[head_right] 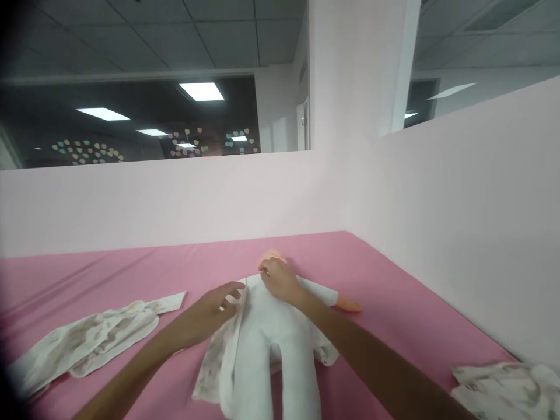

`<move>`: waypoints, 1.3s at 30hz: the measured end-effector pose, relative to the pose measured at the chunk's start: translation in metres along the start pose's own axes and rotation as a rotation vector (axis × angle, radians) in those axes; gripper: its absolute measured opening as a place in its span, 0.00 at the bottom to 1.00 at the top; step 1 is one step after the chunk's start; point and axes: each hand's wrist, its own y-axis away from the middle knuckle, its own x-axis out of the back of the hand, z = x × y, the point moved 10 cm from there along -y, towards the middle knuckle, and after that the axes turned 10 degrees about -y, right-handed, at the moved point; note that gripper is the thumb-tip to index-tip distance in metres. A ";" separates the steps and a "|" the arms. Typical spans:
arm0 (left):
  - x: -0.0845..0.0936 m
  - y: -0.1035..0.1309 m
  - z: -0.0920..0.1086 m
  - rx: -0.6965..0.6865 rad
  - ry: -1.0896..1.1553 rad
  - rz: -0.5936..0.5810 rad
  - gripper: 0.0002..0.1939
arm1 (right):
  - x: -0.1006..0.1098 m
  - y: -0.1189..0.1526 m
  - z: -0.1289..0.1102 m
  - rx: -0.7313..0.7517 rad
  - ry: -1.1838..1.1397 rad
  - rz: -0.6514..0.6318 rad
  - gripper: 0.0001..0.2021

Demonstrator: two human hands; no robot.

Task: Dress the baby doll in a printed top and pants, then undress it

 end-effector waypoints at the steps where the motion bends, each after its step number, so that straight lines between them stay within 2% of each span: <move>1: 0.004 -0.001 -0.003 0.006 0.001 0.019 0.22 | 0.013 0.017 0.015 -0.048 -0.008 0.039 0.12; 3: 0.011 -0.004 -0.002 -0.009 -0.020 0.073 0.20 | 0.037 0.062 0.049 -0.168 -0.008 0.097 0.14; 4: 0.013 -0.007 0.001 -0.021 -0.035 0.099 0.20 | 0.048 0.088 0.071 -0.280 -0.026 0.139 0.14; 5: 0.013 -0.011 0.006 -0.038 -0.050 0.118 0.20 | 0.050 0.115 0.091 -0.373 -0.048 0.118 0.13; 7: 0.006 -0.026 0.022 -0.088 -0.091 0.130 0.20 | 0.040 0.161 0.116 -0.482 -0.086 -0.007 0.11; 9: -0.012 -0.050 0.051 -0.194 -0.179 0.110 0.21 | 0.032 0.192 0.125 -0.499 -0.074 -0.034 0.09; 12: -0.062 -0.091 0.106 -0.430 -0.478 0.020 0.23 | 0.027 0.203 0.121 -0.447 -0.020 0.044 0.07; 14: -0.102 -0.117 0.132 -0.522 -0.654 -0.077 0.27 | 0.020 0.197 0.120 -0.464 -0.039 0.051 0.06; 17: -0.144 -0.145 0.150 -0.531 -0.736 -0.188 0.34 | 0.007 0.182 0.115 -0.418 -0.099 -0.028 0.06; 19: -0.156 -0.154 0.150 -0.492 -0.769 -0.224 0.35 | 0.007 0.177 0.112 -0.350 -0.092 -0.057 0.07; 21: -0.156 -0.154 0.146 -0.459 -0.779 -0.228 0.34 | 0.016 0.175 0.117 -0.321 -0.040 -0.035 0.08; 23: -0.145 -0.148 0.140 -0.443 -0.761 -0.207 0.32 | 0.032 0.176 0.133 -0.352 0.033 0.008 0.08; 28: -0.107 -0.125 0.123 -0.392 -0.694 -0.148 0.28 | 0.089 0.170 0.199 -0.534 0.156 0.152 0.09; 32: -0.093 -0.110 0.116 -0.346 -0.641 -0.131 0.26 | 0.129 0.161 0.247 -0.667 0.205 0.264 0.09; 35: -0.092 -0.101 0.118 -0.346 -0.576 -0.119 0.24 | 0.138 0.162 0.268 -0.740 0.232 0.304 0.09; 39: -0.099 -0.096 0.122 -0.365 -0.579 -0.122 0.25 | 0.125 0.161 0.269 -0.756 0.257 0.272 0.08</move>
